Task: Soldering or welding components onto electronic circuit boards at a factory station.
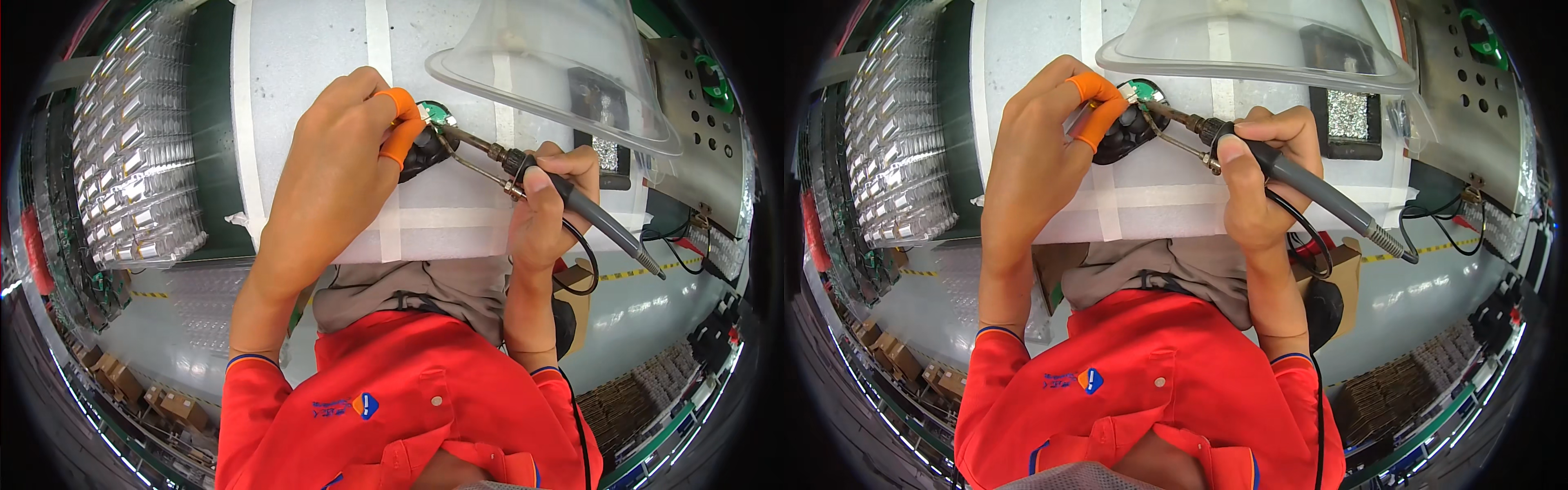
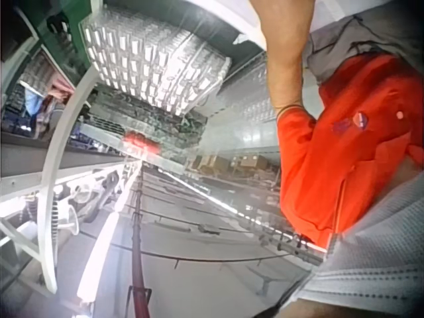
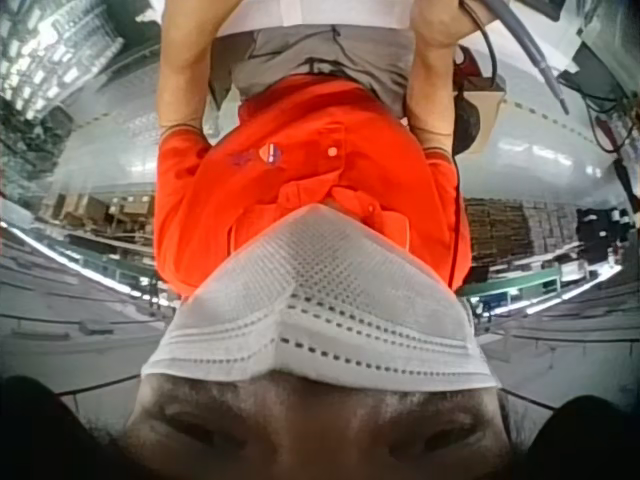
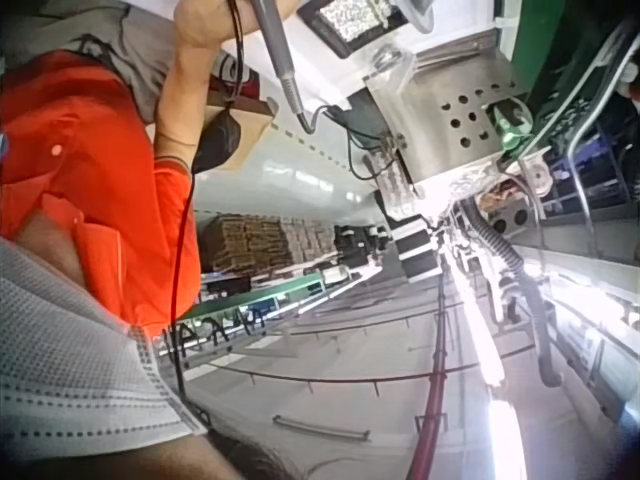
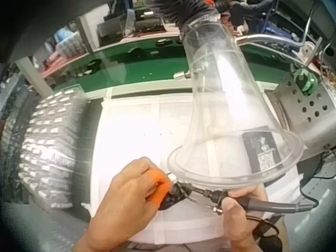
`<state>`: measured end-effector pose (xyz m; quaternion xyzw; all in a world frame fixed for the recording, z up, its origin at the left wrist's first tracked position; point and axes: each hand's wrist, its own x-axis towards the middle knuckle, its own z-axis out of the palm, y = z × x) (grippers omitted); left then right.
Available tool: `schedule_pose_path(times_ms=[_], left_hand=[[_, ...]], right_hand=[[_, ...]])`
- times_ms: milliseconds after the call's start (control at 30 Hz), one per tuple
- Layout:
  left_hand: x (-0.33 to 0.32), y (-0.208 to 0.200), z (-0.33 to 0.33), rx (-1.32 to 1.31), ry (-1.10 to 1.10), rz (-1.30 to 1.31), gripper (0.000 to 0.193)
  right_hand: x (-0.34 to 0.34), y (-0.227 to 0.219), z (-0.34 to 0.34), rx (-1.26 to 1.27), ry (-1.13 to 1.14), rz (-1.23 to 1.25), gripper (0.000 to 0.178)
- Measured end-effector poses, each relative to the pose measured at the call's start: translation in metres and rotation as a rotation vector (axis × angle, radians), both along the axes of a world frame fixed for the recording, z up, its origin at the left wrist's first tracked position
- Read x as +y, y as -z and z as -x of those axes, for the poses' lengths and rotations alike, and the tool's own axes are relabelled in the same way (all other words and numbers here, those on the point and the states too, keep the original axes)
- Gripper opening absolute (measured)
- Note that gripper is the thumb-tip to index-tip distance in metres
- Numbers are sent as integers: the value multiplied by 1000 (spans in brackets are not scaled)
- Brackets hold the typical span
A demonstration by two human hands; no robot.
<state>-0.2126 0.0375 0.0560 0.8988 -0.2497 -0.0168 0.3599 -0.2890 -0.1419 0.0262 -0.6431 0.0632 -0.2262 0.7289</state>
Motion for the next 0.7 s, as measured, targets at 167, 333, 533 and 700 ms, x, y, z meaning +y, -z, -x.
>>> schedule_pose_path(times_ms=[167,333,533,700], left_hand=[[-1,1,-1,-30,6,-4,10],[-2,-1,0,16,-12,-46,11],[-5,-9,-6,-71,52,-62,9],[-7,-15,-12,-83,122,-246,5]], right_hand=[[1,1,0,-46,2,-2,13],[0,-2,2,-68,58,20,13],[0,0,1,-52,52,13,14],[-1,1,1,-37,52,-2,13]])
